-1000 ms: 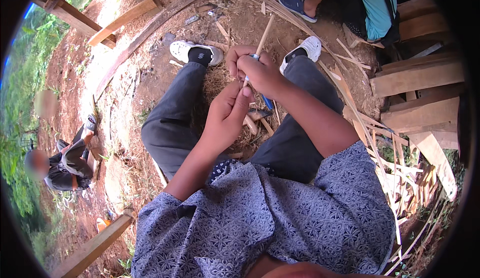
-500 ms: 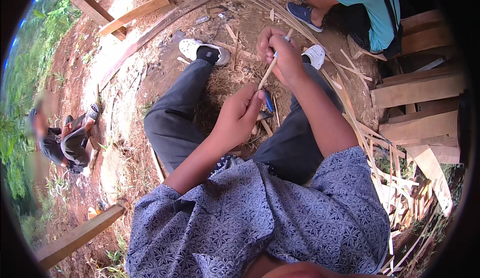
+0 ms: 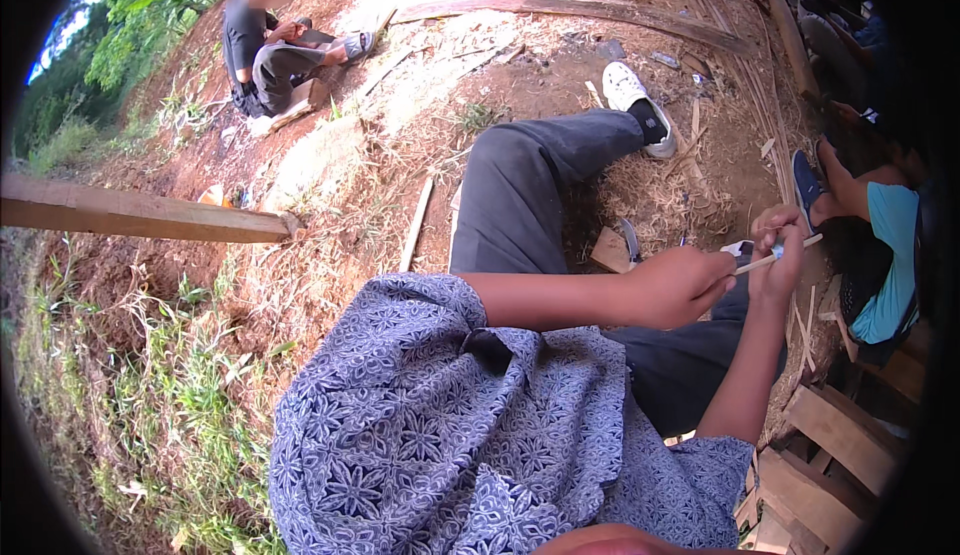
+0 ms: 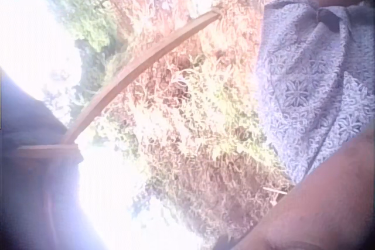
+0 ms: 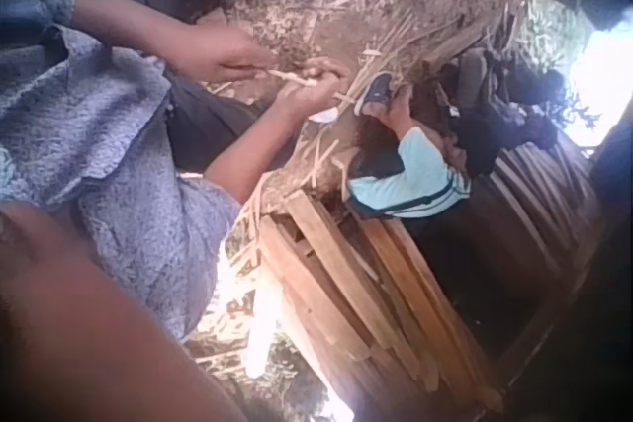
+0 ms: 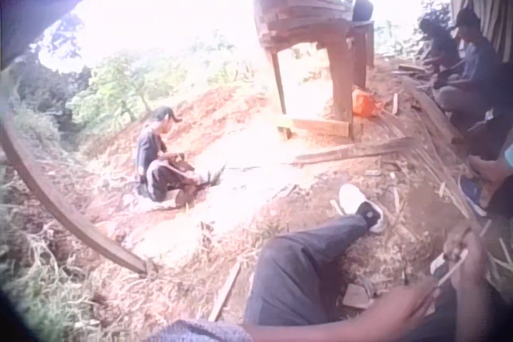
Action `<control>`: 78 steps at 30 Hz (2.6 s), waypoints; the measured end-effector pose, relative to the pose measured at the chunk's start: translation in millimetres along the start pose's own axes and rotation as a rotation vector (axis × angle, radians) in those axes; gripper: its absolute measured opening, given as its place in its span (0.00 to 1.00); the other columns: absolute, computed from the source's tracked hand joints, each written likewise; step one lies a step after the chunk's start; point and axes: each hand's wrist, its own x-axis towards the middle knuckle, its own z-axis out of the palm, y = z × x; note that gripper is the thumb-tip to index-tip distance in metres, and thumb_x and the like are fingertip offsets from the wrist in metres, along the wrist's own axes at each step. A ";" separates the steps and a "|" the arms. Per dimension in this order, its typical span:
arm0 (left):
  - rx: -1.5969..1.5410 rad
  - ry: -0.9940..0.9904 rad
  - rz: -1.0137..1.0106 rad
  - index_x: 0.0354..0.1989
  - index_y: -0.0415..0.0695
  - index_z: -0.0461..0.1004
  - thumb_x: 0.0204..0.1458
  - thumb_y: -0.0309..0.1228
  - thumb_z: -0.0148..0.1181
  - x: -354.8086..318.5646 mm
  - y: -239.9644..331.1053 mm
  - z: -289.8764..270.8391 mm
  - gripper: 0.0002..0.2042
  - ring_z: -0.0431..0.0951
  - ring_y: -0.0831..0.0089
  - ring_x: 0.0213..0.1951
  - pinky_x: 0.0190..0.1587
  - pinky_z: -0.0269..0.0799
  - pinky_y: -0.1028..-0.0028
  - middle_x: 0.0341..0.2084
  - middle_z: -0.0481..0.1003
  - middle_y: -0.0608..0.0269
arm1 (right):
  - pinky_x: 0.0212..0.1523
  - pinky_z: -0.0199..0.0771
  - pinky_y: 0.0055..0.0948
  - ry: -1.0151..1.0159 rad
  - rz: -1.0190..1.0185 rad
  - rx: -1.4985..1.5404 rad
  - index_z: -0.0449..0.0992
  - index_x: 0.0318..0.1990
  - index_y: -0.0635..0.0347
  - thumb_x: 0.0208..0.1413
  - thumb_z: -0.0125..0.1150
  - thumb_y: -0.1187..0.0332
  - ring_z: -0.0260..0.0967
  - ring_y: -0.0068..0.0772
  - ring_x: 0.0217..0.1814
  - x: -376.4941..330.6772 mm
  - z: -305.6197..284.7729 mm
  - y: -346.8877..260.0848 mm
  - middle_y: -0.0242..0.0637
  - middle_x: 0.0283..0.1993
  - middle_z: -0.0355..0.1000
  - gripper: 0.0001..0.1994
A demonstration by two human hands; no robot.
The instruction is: The person sits on the ground and uses a knife to sharpen a thin wooden stick. They hold the stick with both hands and carefully shave the wood to create a pointed tip, occasionally rotating the stick to work on different sides.
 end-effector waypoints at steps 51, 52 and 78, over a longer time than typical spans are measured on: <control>0.214 -0.165 0.080 0.43 0.40 0.68 0.62 0.27 0.53 9.5 22.2 -7.9 0.05 0.76 0.45 0.23 0.24 0.67 0.53 0.19 0.72 0.48 | 0.26 0.53 0.26 0.079 -0.126 -0.079 0.65 0.48 0.57 0.56 0.49 0.75 0.52 0.21 0.21 -38.3 39.1 -22.0 0.28 0.20 0.54 0.12; 0.249 -0.165 0.079 0.43 0.40 0.68 0.62 0.27 0.53 5.1 22.0 -8.7 0.06 0.76 0.45 0.23 0.24 0.67 0.52 0.19 0.72 0.48 | 0.26 0.53 0.26 0.096 -0.151 -0.140 0.65 0.48 0.57 0.56 0.49 0.75 0.51 0.21 0.21 -35.2 36.4 -24.0 0.27 0.20 0.54 0.11; 0.355 -0.200 0.044 0.45 0.40 0.69 0.63 0.27 0.51 11.0 23.5 -12.1 0.06 0.77 0.47 0.26 0.27 0.69 0.56 0.24 0.74 0.49 | 0.28 0.55 0.27 0.088 -0.147 -0.127 0.63 0.44 0.53 0.58 0.49 0.73 0.53 0.24 0.21 -39.7 32.6 -13.1 0.28 0.21 0.57 0.08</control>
